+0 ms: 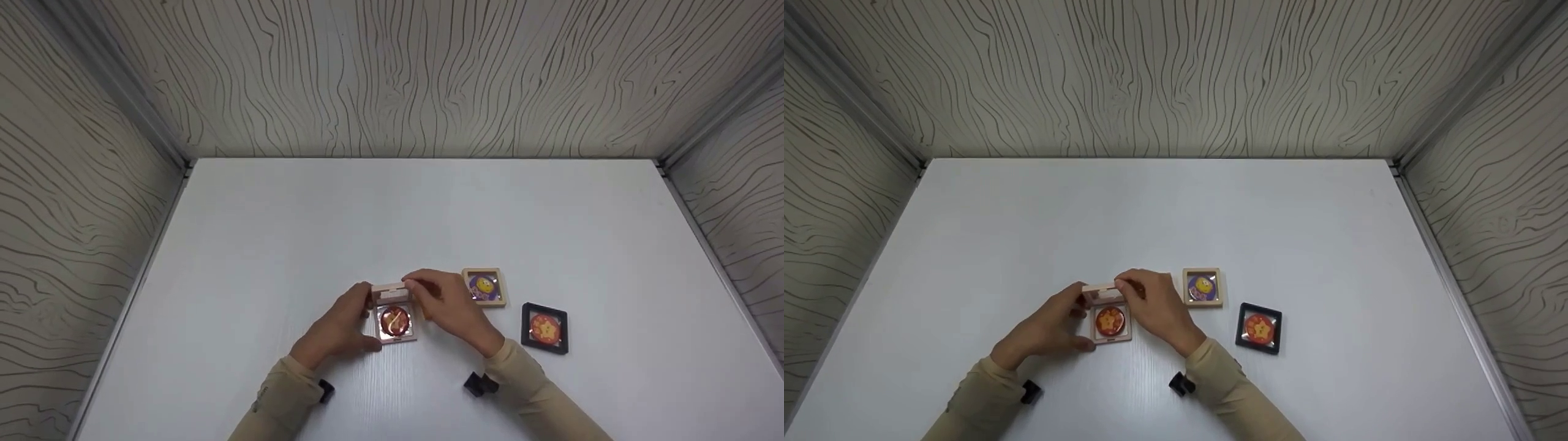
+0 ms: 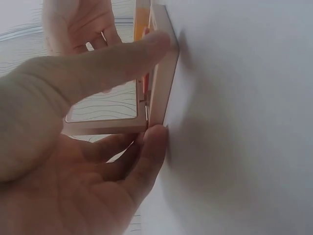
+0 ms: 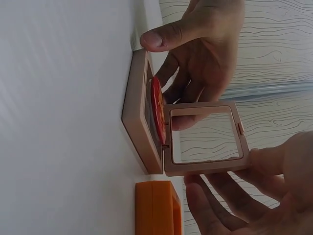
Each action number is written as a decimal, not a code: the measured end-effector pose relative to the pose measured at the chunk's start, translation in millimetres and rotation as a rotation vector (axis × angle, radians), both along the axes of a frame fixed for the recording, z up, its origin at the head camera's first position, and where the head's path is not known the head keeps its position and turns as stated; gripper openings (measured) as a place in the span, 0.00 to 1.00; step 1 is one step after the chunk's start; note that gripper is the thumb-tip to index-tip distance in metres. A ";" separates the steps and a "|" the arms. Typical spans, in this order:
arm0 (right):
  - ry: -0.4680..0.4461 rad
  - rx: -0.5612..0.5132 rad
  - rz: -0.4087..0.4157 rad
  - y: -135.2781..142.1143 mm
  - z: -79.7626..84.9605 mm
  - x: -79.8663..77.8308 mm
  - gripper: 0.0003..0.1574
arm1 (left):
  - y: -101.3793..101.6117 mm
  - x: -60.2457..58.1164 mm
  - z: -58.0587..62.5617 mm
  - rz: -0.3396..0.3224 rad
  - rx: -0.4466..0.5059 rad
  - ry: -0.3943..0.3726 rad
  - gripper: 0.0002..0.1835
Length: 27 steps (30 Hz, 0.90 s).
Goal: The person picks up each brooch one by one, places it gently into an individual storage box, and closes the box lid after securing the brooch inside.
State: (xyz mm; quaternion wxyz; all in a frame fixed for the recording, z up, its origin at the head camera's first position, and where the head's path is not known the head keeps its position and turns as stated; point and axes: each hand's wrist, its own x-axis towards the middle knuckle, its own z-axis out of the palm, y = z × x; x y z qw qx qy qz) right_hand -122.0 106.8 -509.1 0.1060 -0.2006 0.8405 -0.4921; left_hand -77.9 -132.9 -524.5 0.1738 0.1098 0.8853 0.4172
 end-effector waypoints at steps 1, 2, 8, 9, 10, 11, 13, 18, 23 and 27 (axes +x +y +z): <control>0.002 0.002 0.008 1.3 0.3 -0.2 0.15 | 0.0 -0.1 -0.6 0.000 0.003 0.001 0.42; 0.007 0.003 0.019 2.5 0.6 -0.6 0.15 | 0.0 -0.3 -1.0 -0.001 0.005 0.001 0.43; 0.036 0.013 0.099 10.9 2.0 -2.4 0.13 | -1.5 -1.9 -3.4 -0.027 0.019 0.027 0.41; 0.042 0.016 0.113 11.9 2.0 -2.6 0.13 | -1.9 -1.9 -3.5 -0.031 0.019 0.031 0.41; 0.047 0.018 0.126 12.6 2.1 -2.7 0.12 | -2.3 -2.1 -3.7 -0.035 0.021 0.034 0.40; 0.055 0.022 0.139 13.2 2.1 -2.8 0.12 | -2.6 -2.3 -3.9 -0.038 0.020 0.036 0.40; 0.080 0.022 0.174 14.1 2.6 -3.2 0.11 | -3.4 -2.3 -3.4 -0.048 0.021 0.043 0.39; 0.136 0.019 0.272 16.7 3.1 -3.1 0.09 | -2.7 -1.4 -1.5 -0.058 0.014 0.038 0.38; 0.111 0.048 0.334 17.2 6.6 -0.3 0.07 | -1.6 -1.1 -0.7 -0.044 0.008 0.014 0.39; 0.120 0.077 0.370 17.3 6.5 1.7 0.06 | -1.5 -0.4 0.6 -0.043 0.023 0.001 0.39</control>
